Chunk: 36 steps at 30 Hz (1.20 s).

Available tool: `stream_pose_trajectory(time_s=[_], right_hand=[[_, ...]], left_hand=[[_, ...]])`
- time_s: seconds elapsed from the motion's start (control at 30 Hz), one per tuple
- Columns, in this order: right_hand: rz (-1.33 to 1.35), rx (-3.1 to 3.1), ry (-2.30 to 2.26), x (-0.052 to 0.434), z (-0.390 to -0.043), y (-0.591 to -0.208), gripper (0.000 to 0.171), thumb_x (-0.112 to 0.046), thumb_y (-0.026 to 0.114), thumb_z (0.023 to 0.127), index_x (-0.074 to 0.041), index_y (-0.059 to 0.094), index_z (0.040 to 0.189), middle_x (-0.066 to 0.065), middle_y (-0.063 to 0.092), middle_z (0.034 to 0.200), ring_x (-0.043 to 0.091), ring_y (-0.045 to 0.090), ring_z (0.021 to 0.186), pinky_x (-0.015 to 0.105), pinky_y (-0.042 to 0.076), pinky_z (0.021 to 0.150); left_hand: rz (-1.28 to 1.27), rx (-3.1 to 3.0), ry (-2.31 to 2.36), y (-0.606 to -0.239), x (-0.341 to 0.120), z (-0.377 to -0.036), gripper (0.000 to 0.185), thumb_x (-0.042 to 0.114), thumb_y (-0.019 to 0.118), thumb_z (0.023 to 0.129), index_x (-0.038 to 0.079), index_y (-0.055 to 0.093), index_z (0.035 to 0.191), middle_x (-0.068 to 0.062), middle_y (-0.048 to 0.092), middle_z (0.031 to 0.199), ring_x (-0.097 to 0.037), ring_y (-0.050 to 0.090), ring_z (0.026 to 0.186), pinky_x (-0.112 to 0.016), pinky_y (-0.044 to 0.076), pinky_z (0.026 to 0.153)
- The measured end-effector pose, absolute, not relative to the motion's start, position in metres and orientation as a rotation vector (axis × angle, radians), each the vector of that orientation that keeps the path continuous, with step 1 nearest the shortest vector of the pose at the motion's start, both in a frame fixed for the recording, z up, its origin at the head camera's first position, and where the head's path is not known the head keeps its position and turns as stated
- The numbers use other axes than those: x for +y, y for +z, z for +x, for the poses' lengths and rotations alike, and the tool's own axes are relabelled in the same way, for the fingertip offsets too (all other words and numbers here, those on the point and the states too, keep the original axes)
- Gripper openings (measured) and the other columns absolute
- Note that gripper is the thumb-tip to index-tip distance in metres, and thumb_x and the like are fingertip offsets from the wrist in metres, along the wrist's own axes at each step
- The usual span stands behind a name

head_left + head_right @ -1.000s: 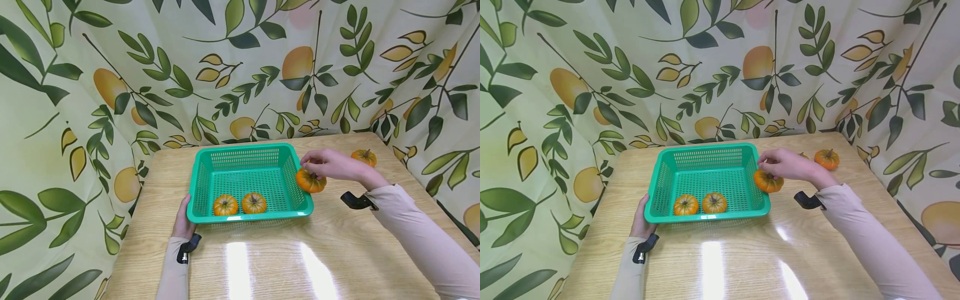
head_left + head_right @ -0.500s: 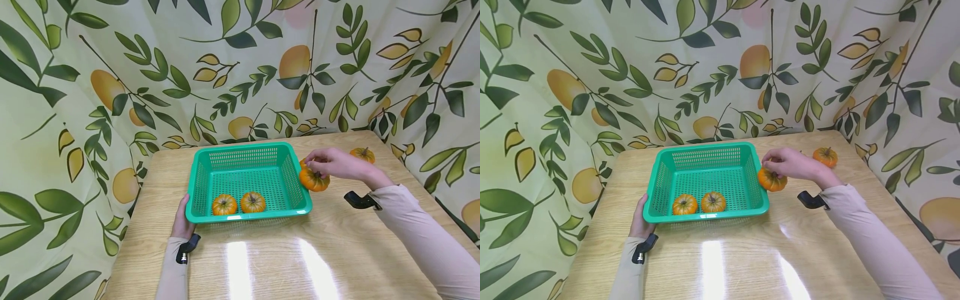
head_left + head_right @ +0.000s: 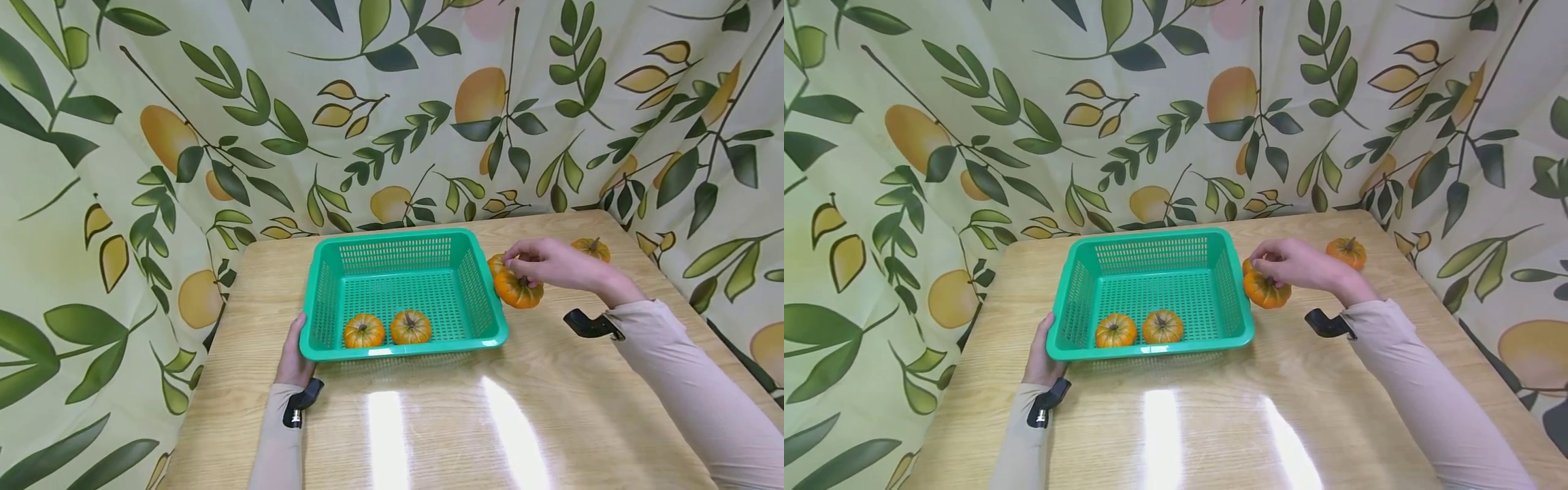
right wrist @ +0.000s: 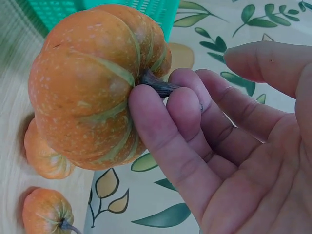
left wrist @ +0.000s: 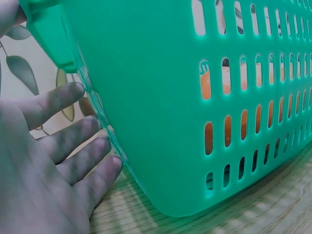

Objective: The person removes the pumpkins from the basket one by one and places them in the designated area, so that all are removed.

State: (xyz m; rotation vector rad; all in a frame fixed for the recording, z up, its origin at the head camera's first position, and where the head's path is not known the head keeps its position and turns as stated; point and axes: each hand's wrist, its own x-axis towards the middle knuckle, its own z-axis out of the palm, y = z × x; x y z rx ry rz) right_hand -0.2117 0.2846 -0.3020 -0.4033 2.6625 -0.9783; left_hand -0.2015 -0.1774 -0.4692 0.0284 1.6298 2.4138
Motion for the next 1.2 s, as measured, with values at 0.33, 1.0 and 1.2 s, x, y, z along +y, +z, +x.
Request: stream_pose_trajectory(time_s=[0.33,1.0,1.2], right_hand=[[-0.363,2.658,-0.969,0.297,-0.217,-0.313,0.032,-0.027,0.052,0.099,-0.004,0.060,0.119,0.011,0.065,0.096,0.021,0.060,0.078,0.033,0.054,0.068],[-0.327,2.575,-0.985,0.305,-0.222,-0.354,0.034,-0.024,0.051,0.099,0.002,0.058,0.119,0.011,0.061,0.088,0.020,0.057,0.075,0.032,0.052,0.065],[-0.322,2.563,-0.994,0.307,-0.222,-0.363,0.035,-0.025,0.051,0.099,0.004,0.058,0.118,0.011,0.062,0.088,0.019,0.058,0.076,0.031,0.053,0.066]], left_hand=[[0.038,1.629,2.409,-0.466,-0.176,-0.204,0.067,0.052,0.037,0.097,0.018,0.022,0.153,-0.001,0.032,0.150,-0.013,0.034,0.132,-0.029,0.027,0.108],[0.022,1.623,2.415,-0.469,-0.174,-0.203,0.065,0.052,0.036,0.098,0.019,0.023,0.152,-0.001,0.030,0.151,-0.014,0.033,0.133,-0.028,0.028,0.108],[0.022,1.640,2.400,-0.468,-0.175,-0.204,0.065,0.053,0.035,0.098,0.020,0.022,0.152,-0.002,0.028,0.154,-0.014,0.031,0.134,-0.030,0.027,0.109]])
